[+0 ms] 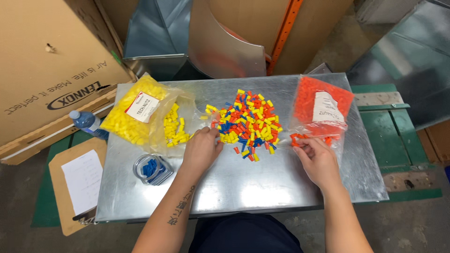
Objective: The person sorts small plastic pieces by color on a metal table. They pick up blue pieces and place them into a clear container, while separating yellow and orange pieces into their respective bags.
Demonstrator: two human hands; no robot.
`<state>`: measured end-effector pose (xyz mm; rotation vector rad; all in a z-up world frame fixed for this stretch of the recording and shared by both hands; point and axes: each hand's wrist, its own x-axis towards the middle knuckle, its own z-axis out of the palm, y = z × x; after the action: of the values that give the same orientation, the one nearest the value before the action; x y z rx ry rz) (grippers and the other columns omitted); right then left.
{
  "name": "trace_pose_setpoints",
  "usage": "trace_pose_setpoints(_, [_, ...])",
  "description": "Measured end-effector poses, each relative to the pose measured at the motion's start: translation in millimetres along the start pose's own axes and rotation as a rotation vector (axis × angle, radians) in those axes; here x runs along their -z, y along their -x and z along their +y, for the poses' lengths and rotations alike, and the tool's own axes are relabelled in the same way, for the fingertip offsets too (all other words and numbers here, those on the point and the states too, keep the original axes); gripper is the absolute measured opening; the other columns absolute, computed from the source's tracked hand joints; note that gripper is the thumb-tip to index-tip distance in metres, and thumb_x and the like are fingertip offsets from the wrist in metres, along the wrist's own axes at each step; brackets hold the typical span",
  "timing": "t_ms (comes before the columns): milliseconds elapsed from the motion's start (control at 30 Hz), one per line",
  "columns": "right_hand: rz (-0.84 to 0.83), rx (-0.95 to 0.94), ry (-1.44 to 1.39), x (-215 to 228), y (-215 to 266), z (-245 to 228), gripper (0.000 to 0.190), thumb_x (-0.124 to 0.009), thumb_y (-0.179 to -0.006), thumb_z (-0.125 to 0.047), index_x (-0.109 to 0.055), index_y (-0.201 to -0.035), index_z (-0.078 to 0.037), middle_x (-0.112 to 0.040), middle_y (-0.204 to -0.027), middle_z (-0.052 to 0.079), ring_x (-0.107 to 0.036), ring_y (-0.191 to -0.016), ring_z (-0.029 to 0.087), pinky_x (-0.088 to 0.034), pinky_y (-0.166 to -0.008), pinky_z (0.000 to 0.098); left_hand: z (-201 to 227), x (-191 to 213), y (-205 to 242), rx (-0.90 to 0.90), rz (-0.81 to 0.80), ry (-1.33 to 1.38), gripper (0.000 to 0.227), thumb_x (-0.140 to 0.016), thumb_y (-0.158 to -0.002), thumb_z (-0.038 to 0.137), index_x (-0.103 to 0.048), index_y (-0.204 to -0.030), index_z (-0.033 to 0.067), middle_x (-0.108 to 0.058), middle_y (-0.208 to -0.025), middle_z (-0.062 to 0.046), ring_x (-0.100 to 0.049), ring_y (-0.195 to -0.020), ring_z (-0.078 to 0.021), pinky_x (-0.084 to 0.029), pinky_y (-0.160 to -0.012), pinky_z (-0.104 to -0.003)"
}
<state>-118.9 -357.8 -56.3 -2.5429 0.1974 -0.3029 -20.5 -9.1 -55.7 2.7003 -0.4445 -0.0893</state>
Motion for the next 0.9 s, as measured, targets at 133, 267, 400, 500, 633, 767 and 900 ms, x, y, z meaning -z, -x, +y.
trace_pose_setpoints(133, [0.065, -0.045, 0.091, 11.6, 10.3, 35.5, 0.02, -0.084, -0.088, -0.021, -0.079, -0.108, -0.022, -0.074, -0.089, -0.001, -0.073, -0.086, 0.019, -0.059, -0.083, 0.0328, -10.9, -30.9, -6.7, -0.029, 0.003, -0.03, 0.014, -0.079, -0.082, 0.021, -0.074, -0.092, 0.0133, -0.071, -0.088, -0.01, -0.075, -0.093, -0.0338, -0.061, -0.083, -0.045])
trace_pose_setpoints(267, [0.152, -0.007, 0.16, 6.6, 11.3, 53.2, 0.027, -0.085, -0.09, -0.024, -0.08, -0.116, -0.022, -0.075, -0.103, 0.0, -0.072, -0.097, 0.022, -0.058, -0.091, 0.036, 14.1, -10.5, -0.4, 0.012, 0.024, 0.064, 0.011, -0.074, -0.087, 0.021, -0.075, -0.097, 0.0148, -0.074, -0.087, -0.009, -0.076, -0.094, -0.0322, -0.061, -0.083, -0.044])
trace_pose_setpoints(400, [0.188, 0.178, -0.107, 5.1, 21.1, 4.7, 0.03, -0.083, -0.089, -0.014, -0.08, -0.118, -0.02, -0.077, -0.109, 0.002, -0.074, -0.095, 0.026, -0.06, -0.086, 0.0398, 65.9, 14.1, 20.4, 0.012, -0.056, 0.604, 0.023, -0.077, -0.087, 0.014, -0.076, -0.11, 0.0116, -0.081, -0.094, -0.013, -0.077, -0.086, -0.0296, -0.061, -0.076, -0.042])
trace_pose_setpoints(500, [0.095, 0.305, -0.246, 7.6, 32.5, -63.2, 0.036, -0.086, -0.082, -0.012, -0.081, -0.117, -0.018, -0.08, -0.109, 0.003, -0.077, -0.091, 0.027, -0.063, -0.082, 0.0409, 94.5, -10.3, 30.7, -0.028, -0.187, 0.934, 0.013, -0.075, -0.095, 0.011, -0.078, -0.106, 0.0045, -0.08, -0.089, -0.015, -0.072, -0.079, -0.0195, -0.06, -0.072, -0.034])
trace_pose_setpoints(633, [0.042, 0.335, -0.302, -10.1, 39.8, -66.6, 0.026, -0.082, -0.087, -0.014, -0.084, -0.112, -0.023, -0.082, -0.1, -0.006, -0.078, -0.083, 0.017, -0.063, -0.081, 0.0335, 109.4, -24.7, 43.5, 0.005, -0.186, 1.003, 0.014, -0.078, -0.095, 0.009, -0.078, -0.106, 0.0006, -0.078, -0.083, -0.011, -0.067, -0.071, -0.0118, -0.058, -0.065, -0.029])
trace_pose_setpoints(767, [0.11, 0.352, -0.22, -10.6, 29.7, -37.0, 0.021, -0.083, -0.089, -0.016, -0.084, -0.108, -0.022, -0.081, -0.098, -0.004, -0.077, -0.084, 0.02, -0.062, -0.08, 0.0348, 92.6, -17.7, 37.6, 0.01, -0.06, 0.837, 0.018, -0.077, -0.097, 0.016, -0.079, -0.11, 0.0046, -0.078, -0.085, -0.013, -0.07, -0.074, -0.0216, -0.059, -0.065, -0.034])
trace_pose_setpoints(900, [0.199, 0.268, 0.079, -4.5, 11.4, 27.2, 0.022, -0.086, -0.089, -0.019, -0.083, -0.11, -0.024, -0.079, -0.101, -0.004, -0.075, -0.094, 0.021, -0.059, -0.09, 0.0346, 39.5, -6.1, 16.8, 0.035, 0.205, 0.29, 0.019, -0.071, -0.096, 0.015, -0.075, -0.114, 0.0081, -0.073, -0.097, -0.017, -0.073, -0.094, -0.0373, -0.06, -0.083, -0.046])
